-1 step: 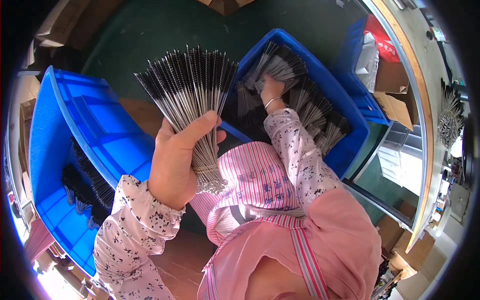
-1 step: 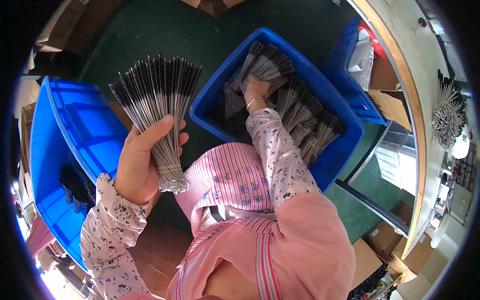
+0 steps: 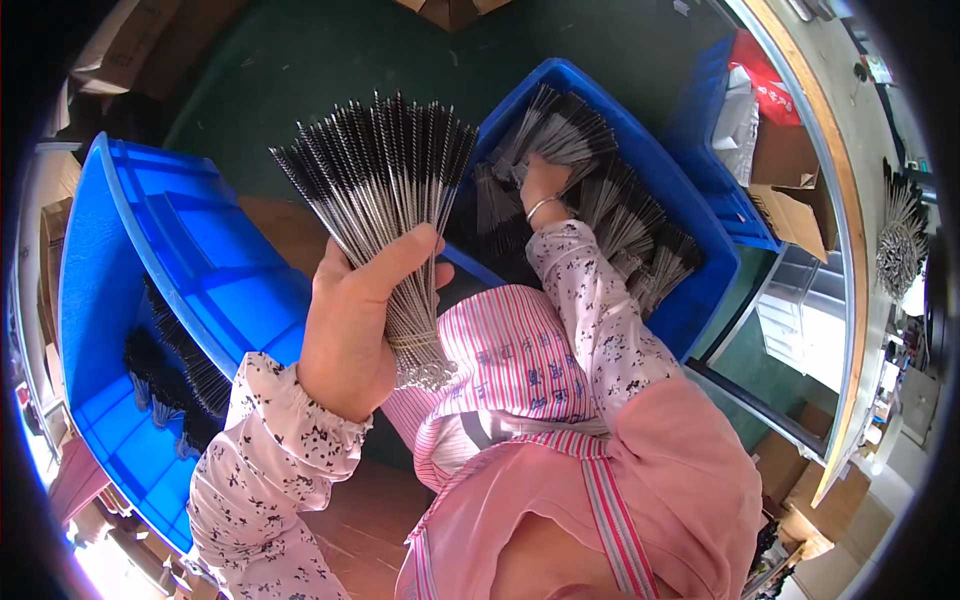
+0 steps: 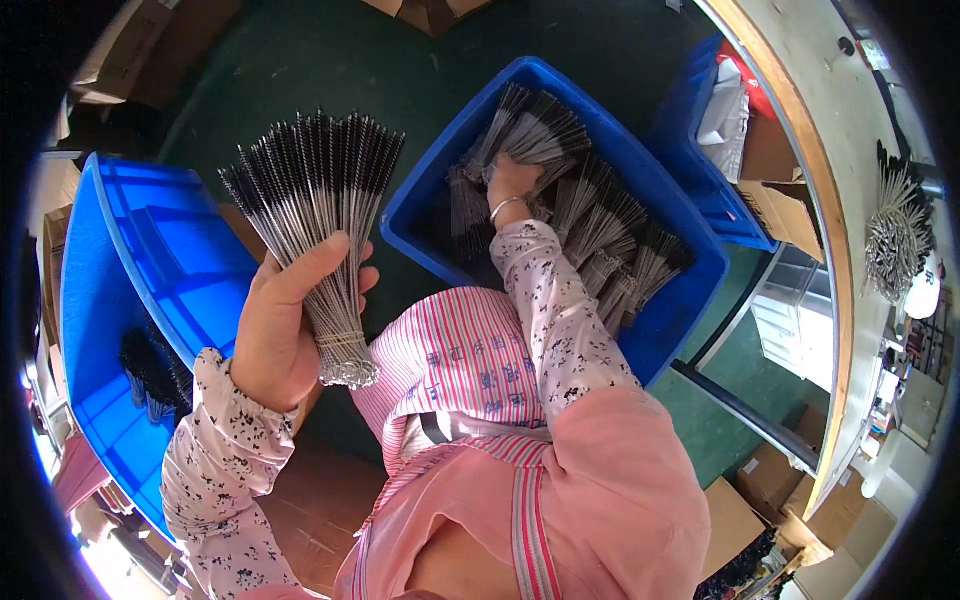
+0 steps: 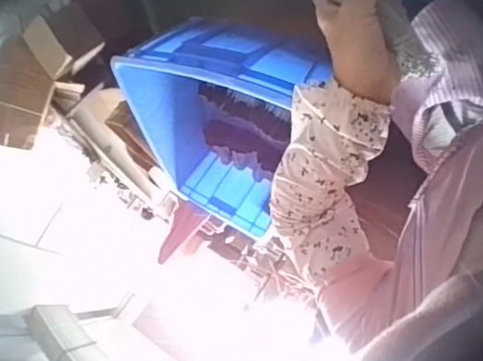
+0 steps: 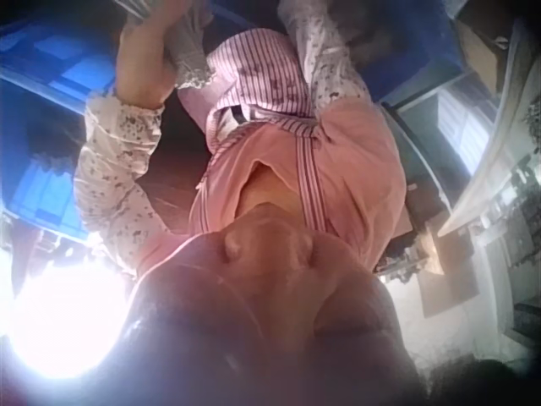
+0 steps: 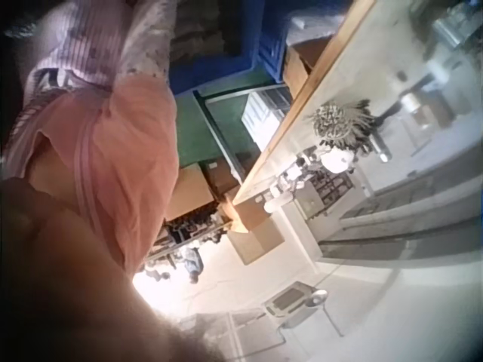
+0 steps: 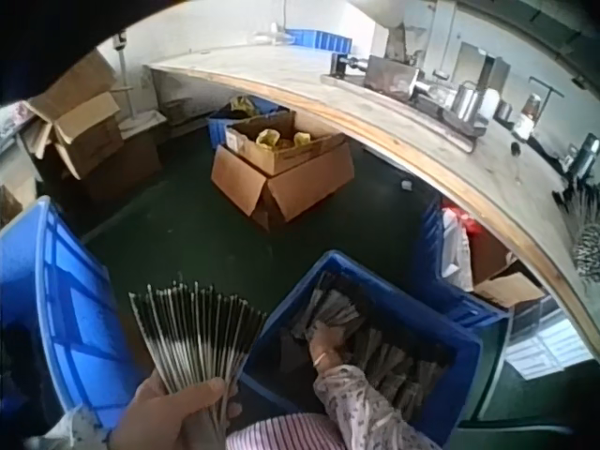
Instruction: The person picks up bundles of thin metal rods from a blue crate and transfers them into another blue crate. They repeatedly lift bundles, align them, and place them into the receiving crate, occasionally adjusting the arrangement of the rods.
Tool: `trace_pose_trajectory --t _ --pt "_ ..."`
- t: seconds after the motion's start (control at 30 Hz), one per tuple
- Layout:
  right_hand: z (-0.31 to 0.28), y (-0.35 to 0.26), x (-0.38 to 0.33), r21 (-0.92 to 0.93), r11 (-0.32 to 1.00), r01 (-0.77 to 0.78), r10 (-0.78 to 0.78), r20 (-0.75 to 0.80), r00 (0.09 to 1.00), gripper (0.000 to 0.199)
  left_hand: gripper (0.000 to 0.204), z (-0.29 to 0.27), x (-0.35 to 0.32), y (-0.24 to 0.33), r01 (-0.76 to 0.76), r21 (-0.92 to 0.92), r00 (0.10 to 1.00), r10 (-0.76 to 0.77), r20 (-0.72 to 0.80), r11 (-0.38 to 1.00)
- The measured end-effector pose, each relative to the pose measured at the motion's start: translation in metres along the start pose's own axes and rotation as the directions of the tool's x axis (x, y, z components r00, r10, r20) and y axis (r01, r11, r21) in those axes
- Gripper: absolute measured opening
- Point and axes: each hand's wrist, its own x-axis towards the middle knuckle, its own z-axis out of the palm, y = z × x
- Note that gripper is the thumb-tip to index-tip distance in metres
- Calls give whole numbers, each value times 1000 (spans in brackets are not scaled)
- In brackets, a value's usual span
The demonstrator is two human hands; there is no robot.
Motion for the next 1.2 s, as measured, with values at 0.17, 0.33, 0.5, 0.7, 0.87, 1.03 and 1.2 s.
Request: trace_pose_trajectory --t 0.17,0.33,0.5,0.7,0.87,1.03,1.2 --pt "31 -6 -29 -338 883 325 -409 -216 887 90 29 8 0 2 -14 18 1000 14 -8 1000" --pt "54 -31 -29 -618 776 -130 -74 -293 953 87 30 8 -1 0 -16 25 1000 16 -2 1000" --pt "34 -18 -30 -147 989 25 -55 -204 977 89 30 2 0 1 -45 15 999 45 -23 999" --pt "-3 -14 -2 161 987 11 1 -70 998 63 28 5 2 2 -86 43 996 85 21 995" --pt "-57 -80 -39 511 824 -245 130 251 959 41 28 1 4 1 -65 6 998 65 19 998" --pt "-98 -136 -109 526 848 -65 -225 467 855 54 26 -5 3 -4 -79 -59 996 77 -38 995" --pt "-116 -197 -165 526 850 -23 -356 607 710 61 25 -7 14 -10 -191 -150 977 175 -119 970"
